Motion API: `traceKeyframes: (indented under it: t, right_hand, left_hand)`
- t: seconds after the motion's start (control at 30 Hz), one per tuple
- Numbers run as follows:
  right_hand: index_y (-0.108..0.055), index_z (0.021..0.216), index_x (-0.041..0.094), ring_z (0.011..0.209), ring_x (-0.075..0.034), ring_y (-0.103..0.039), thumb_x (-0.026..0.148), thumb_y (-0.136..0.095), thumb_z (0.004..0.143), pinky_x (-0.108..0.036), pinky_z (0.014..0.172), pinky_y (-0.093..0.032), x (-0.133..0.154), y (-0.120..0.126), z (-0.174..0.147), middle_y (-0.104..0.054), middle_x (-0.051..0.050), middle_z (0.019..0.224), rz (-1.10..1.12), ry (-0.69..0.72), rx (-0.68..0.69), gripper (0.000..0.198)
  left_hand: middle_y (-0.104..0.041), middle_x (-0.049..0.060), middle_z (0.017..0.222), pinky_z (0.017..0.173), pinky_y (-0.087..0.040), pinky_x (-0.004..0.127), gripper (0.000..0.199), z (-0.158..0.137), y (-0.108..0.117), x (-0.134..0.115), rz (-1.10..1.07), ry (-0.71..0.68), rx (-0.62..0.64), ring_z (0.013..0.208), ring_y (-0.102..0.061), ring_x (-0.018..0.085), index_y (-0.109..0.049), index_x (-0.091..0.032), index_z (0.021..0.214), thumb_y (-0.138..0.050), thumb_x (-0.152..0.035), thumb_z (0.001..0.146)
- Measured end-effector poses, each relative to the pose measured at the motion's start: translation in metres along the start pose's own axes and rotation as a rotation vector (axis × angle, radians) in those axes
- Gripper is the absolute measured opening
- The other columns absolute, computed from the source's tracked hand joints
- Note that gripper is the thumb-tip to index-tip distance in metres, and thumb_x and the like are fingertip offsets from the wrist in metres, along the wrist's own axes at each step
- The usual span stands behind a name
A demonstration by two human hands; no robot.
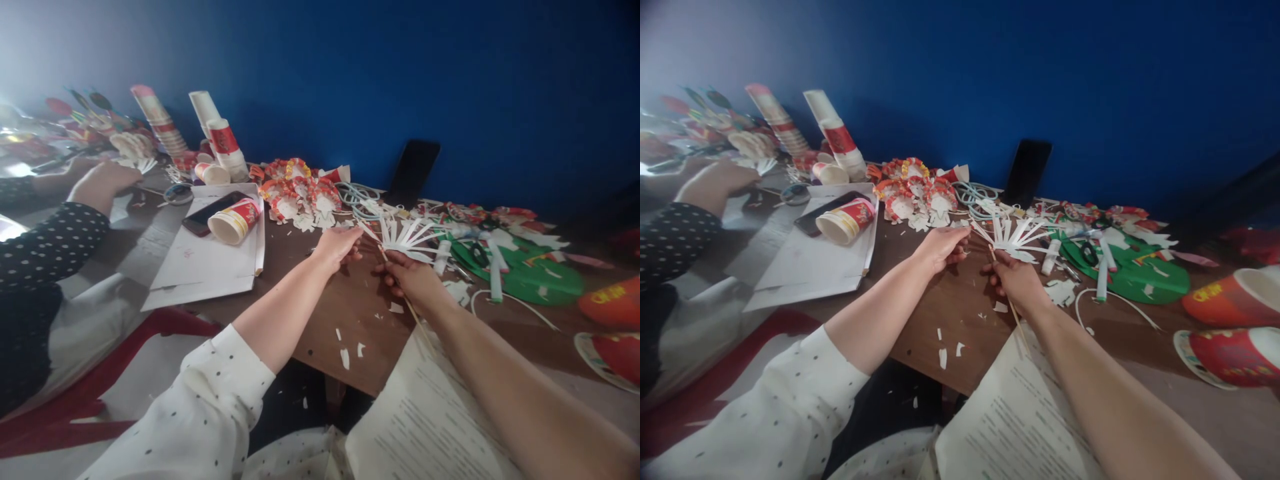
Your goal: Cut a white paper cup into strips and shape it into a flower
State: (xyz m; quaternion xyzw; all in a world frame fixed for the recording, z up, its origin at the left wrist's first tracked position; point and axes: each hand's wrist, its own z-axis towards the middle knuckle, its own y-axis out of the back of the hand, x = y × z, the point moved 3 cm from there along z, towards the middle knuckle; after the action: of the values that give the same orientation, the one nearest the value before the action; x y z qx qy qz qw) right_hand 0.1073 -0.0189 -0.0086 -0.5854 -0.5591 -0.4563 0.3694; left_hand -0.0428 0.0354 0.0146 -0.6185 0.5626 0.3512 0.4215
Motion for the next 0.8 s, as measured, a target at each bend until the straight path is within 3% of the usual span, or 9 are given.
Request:
traceKeyframes:
  t: [0.13, 0.37, 0.57, 0.67, 0.8]
  right_hand:
    - [-0.057, 0.113, 0.017, 0.041, -0.006, -0.042, 0.016, -0.055, 0.075, -0.015, 0.031, -0.028, 0.001, 0.001, -0.001, -0.066, -0.001, 0.070, -0.038, -0.014, -0.013, 0.038]
    - [-0.060, 0.112, 0.019, 0.038, -0.006, -0.042, 0.022, -0.056, 0.077, -0.017, 0.032, -0.031, -0.005, 0.005, 0.002, -0.070, -0.001, 0.075, -0.085, 0.013, 0.042, 0.035]
    - [-0.058, 0.100, 0.017, 0.047, -0.014, -0.061, 0.014, -0.056, 0.074, -0.020, 0.035, -0.039, 0.003, 0.004, -0.010, -0.068, -0.004, 0.065, -0.070, -0.077, 0.047, 0.026]
    - [-0.056, 0.093, 0.017, 0.041, -0.014, -0.058, 0.015, -0.054, 0.075, -0.020, 0.032, -0.037, 0.005, 0.002, -0.015, -0.063, -0.002, 0.056, -0.102, -0.118, 0.110, 0.018]
    - [-0.055, 0.096, 0.017, 0.039, -0.012, -0.054, 0.019, -0.054, 0.077, -0.019, 0.031, -0.035, 0.009, -0.003, -0.021, -0.063, -0.001, 0.058, -0.025, -0.031, 0.182, 0.020]
  left_hand:
    - [-0.056, 0.001, 0.069, 0.052, -0.050, 0.022, 0.035, 0.002, 0.000, 0.002, -0.009, -0.006, -0.001, 0.052, -0.047, 0.006, -0.058, -0.014, 0.073, -0.075, -0.045, 0.071]
    - [-0.057, 0.001, 0.063, 0.050, -0.048, 0.020, 0.015, 0.009, -0.001, 0.007, 0.006, -0.017, -0.010, 0.048, -0.047, 0.005, -0.057, -0.014, 0.066, -0.066, -0.019, 0.077]
    - [-0.056, -0.001, 0.060, 0.049, -0.046, 0.019, 0.018, 0.013, 0.001, 0.009, -0.028, -0.037, -0.087, 0.043, -0.044, 0.004, -0.055, -0.015, 0.063, -0.066, -0.017, 0.076]
    - [-0.056, -0.001, 0.060, 0.049, -0.046, 0.019, 0.018, 0.015, 0.001, 0.010, -0.030, -0.047, -0.102, 0.043, -0.044, 0.003, -0.054, -0.015, 0.064, -0.066, -0.017, 0.077]
    - [-0.058, 0.000, 0.061, 0.049, -0.046, 0.019, 0.016, 0.012, -0.001, 0.011, -0.004, -0.027, -0.084, 0.043, -0.045, 0.004, -0.055, -0.015, 0.063, -0.066, -0.016, 0.075]
